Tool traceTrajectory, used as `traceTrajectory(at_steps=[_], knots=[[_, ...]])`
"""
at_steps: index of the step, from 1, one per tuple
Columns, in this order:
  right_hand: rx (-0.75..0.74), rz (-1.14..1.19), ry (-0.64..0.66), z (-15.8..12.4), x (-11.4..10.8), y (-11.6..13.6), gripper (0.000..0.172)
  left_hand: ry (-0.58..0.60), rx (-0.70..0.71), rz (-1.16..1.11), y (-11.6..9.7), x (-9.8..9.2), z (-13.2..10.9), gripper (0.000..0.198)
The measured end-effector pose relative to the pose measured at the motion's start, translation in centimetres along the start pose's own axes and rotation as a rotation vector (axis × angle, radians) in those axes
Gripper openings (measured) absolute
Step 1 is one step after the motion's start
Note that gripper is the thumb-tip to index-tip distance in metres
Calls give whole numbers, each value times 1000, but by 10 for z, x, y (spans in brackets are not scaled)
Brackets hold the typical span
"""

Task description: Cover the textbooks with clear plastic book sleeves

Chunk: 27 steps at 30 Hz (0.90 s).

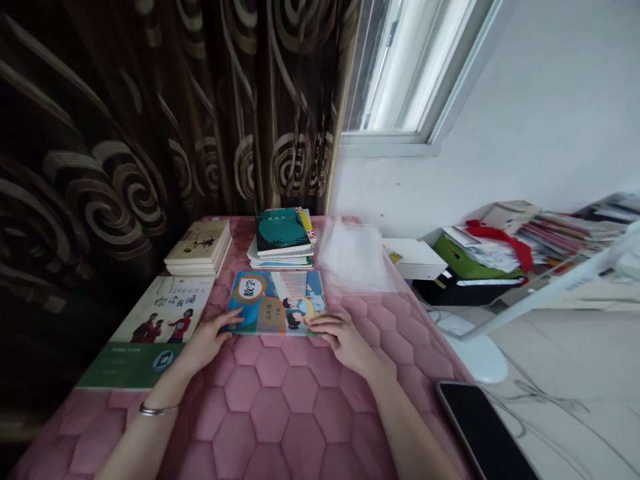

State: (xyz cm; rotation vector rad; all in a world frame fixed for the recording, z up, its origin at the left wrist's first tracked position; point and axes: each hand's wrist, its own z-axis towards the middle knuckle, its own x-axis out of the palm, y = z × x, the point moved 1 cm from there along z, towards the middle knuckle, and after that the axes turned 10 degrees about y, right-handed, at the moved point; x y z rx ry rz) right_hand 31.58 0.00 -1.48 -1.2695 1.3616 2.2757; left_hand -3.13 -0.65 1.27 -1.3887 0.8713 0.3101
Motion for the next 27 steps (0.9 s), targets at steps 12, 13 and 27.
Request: traceTrajectory(at_steps=[12,13,27], knots=[[42,-154,-37,4,2,16,35,-59,36,390,-25,25,-8,43],[65,-199,-40,7,5,25,33,-77,39,416,-32,31,-8,39],[200,-377,-124,51,55,69,14,-190,-46,453,-45,46,4,17]])
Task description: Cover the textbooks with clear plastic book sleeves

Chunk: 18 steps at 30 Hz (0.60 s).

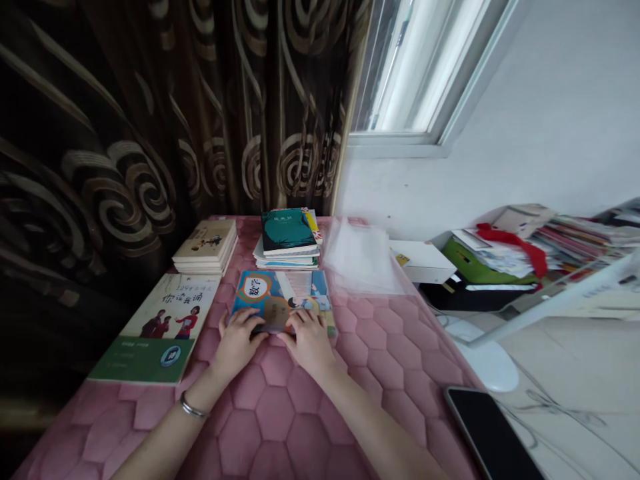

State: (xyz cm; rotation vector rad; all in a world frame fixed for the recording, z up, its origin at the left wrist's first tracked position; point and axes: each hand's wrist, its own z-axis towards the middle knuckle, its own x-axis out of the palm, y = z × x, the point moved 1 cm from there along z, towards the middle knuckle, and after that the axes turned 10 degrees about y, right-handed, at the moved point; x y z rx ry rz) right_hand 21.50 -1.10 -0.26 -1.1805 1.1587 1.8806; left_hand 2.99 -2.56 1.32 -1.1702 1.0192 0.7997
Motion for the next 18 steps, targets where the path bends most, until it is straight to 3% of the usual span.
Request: traceTrajectory(at_steps=[4,10,18], knots=[[49,5,-16,-11,-9,-24,16,24,-107,-14,16,-13,-4,17],[101,45,-37,-29,-24,-63,11,24,-144,-13,36,-24,-7,25],[23,220,-34,-38,-18,-103,18,79,-159,-87,48,-29,-4,27]])
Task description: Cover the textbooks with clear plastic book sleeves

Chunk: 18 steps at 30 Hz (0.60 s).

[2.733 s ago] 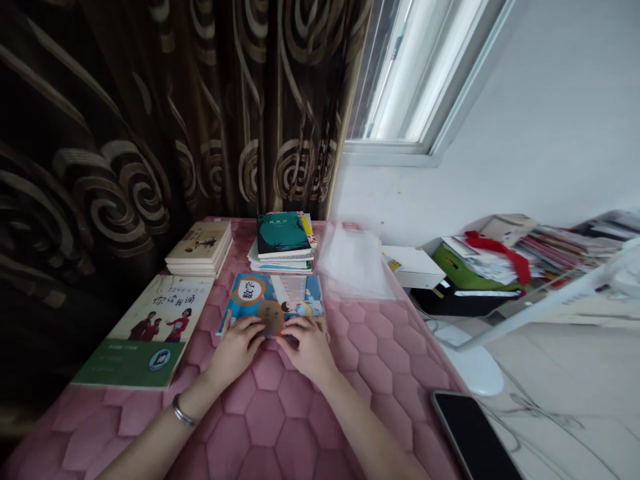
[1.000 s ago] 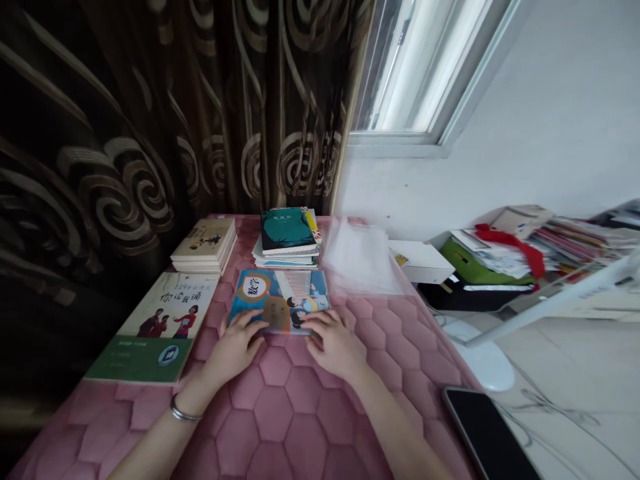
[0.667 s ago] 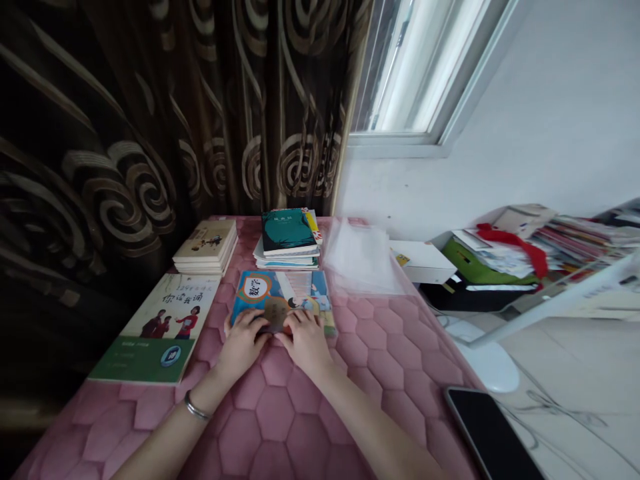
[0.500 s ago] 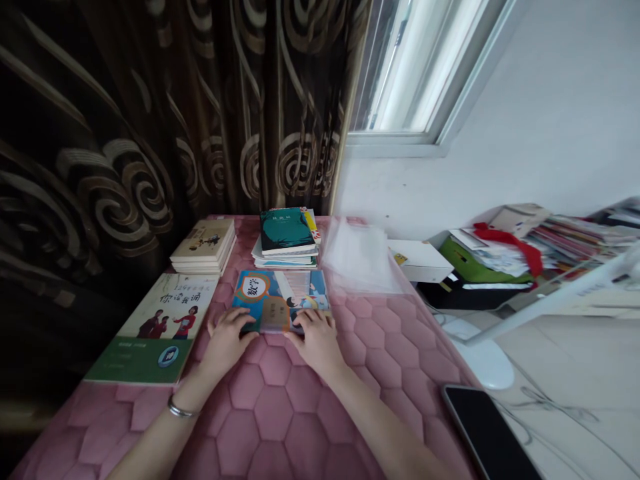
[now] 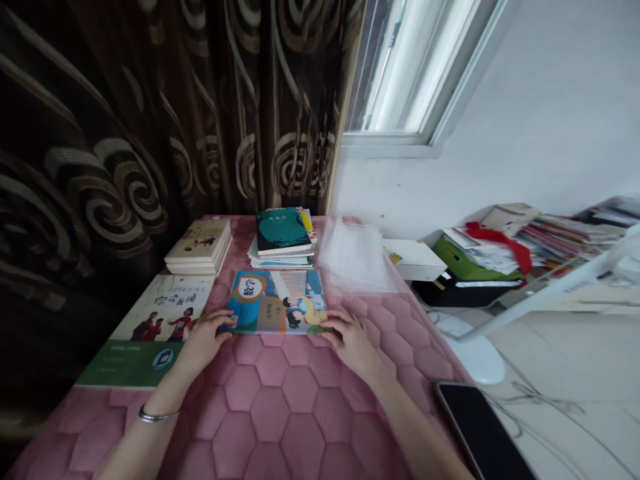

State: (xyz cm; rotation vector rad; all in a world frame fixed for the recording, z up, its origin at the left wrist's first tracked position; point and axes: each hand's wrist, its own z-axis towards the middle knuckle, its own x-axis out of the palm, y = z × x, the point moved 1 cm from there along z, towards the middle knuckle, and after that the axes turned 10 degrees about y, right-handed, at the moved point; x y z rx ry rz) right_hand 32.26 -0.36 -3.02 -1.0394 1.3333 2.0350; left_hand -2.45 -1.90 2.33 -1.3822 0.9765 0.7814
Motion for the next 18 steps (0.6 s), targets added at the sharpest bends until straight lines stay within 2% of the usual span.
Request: traceTrajectory(at_steps=[7,12,15,18], knots=[[-63,60,16,-2,-3,-6,26,62,53,-100,10,-4,4,38],[-71,76,12,-4,0,-7,28,69,31,-64,14,-1,4,42],[-62,62,19,-5,0,-7,29,24,35,39,6,2,-2,44],[-55,-18,41,-2,-7,-2,28,-53,88,202,-14,7,-11,35]])
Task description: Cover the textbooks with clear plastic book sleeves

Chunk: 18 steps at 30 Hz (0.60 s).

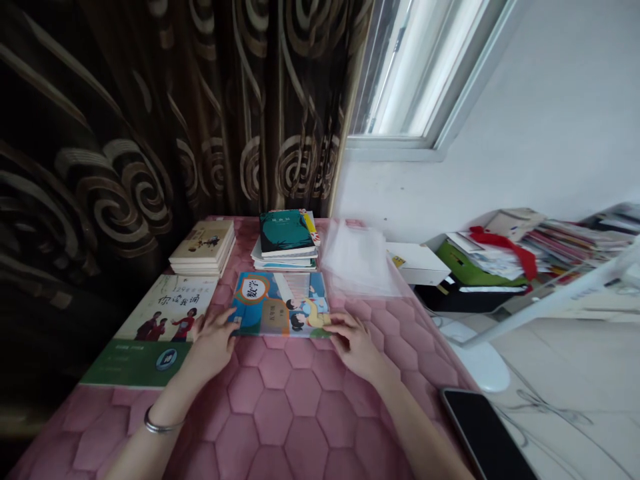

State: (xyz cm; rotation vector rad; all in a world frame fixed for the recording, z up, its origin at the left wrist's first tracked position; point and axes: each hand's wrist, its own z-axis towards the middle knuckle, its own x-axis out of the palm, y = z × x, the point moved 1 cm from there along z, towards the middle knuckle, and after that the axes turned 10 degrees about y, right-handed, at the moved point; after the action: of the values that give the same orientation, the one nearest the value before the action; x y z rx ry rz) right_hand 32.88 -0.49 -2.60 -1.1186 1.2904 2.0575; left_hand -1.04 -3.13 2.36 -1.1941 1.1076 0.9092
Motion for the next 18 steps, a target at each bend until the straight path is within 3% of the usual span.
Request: traceTrajectory(at_steps=[3,7,12,18], knots=[[31,-133,64,14,-12,12,22,-22,44,127,-25,4,-5,35],[60,-299,163,53,-17,33,23,3,172,174,-46,17,-8,42],[6,-337,250,118,7,50,30,2,177,204,-48,28,-7,45],[56,-406,308,181,26,54,34,52,183,159,-45,25,-6,44]])
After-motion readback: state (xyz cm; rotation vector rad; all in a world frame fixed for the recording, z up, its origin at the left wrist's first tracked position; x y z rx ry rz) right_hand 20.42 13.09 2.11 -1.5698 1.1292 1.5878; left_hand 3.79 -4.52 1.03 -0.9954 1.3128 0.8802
